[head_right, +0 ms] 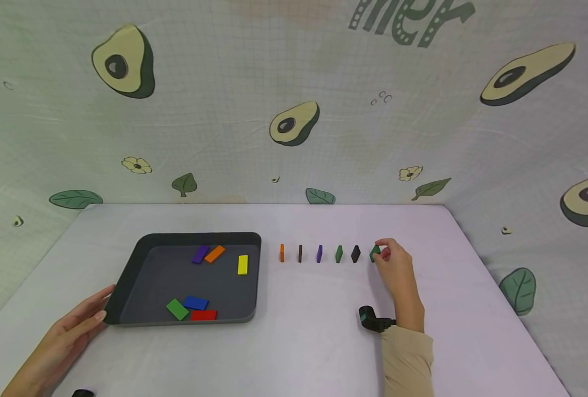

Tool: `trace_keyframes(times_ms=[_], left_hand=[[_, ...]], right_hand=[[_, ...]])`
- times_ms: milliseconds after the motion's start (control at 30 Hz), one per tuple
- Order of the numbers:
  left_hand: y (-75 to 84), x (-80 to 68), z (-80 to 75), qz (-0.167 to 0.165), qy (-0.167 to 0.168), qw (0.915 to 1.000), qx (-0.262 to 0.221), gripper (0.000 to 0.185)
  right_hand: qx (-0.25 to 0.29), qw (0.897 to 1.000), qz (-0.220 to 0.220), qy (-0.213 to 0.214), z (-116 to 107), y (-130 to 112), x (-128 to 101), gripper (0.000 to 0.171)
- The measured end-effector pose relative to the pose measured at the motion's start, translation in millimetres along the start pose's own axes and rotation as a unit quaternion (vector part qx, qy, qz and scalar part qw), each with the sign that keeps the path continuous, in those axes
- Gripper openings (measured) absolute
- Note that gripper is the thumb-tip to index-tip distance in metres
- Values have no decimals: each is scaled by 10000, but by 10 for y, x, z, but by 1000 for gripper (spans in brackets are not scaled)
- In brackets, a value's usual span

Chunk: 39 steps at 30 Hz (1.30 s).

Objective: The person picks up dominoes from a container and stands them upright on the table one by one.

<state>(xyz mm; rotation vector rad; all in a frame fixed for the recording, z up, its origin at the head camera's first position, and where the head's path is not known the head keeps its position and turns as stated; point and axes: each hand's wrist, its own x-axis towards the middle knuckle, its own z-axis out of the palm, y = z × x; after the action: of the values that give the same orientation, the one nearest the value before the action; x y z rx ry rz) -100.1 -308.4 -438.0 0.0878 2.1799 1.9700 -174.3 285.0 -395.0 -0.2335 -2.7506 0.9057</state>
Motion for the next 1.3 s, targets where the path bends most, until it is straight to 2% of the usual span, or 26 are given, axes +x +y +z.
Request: trace_keyframes(times_ms=[300, 533, 733, 1067, 1167, 1300], left_hand=[[4, -9, -17, 74, -16, 10000, 33, 51], [-20, 2, -29, -104, 145, 9998, 60, 52], [-19, 9, -26, -118, 152, 9998, 102, 52], [-12, 13, -14, -92, 210, 9997, 115, 52], [-19, 14, -9, -78, 230, 9996, 115, 52], [-16, 8, -3, -8, 225, 9997, 95, 52]], right_hand=[[-35, 10000, -80, -6, 19, 2, -1, 27], [-69, 9998, -113, -157, -21, -30, -7, 29], [-57, 9996, -171, -195, -72, -102, -12, 30], [149, 9973, -685, 231, -74, -345, -47, 24], [298, 9961, -811, 167, -44, -450, -69, 23], [445, 9940, -988, -120, 22, -648, -111, 23]])
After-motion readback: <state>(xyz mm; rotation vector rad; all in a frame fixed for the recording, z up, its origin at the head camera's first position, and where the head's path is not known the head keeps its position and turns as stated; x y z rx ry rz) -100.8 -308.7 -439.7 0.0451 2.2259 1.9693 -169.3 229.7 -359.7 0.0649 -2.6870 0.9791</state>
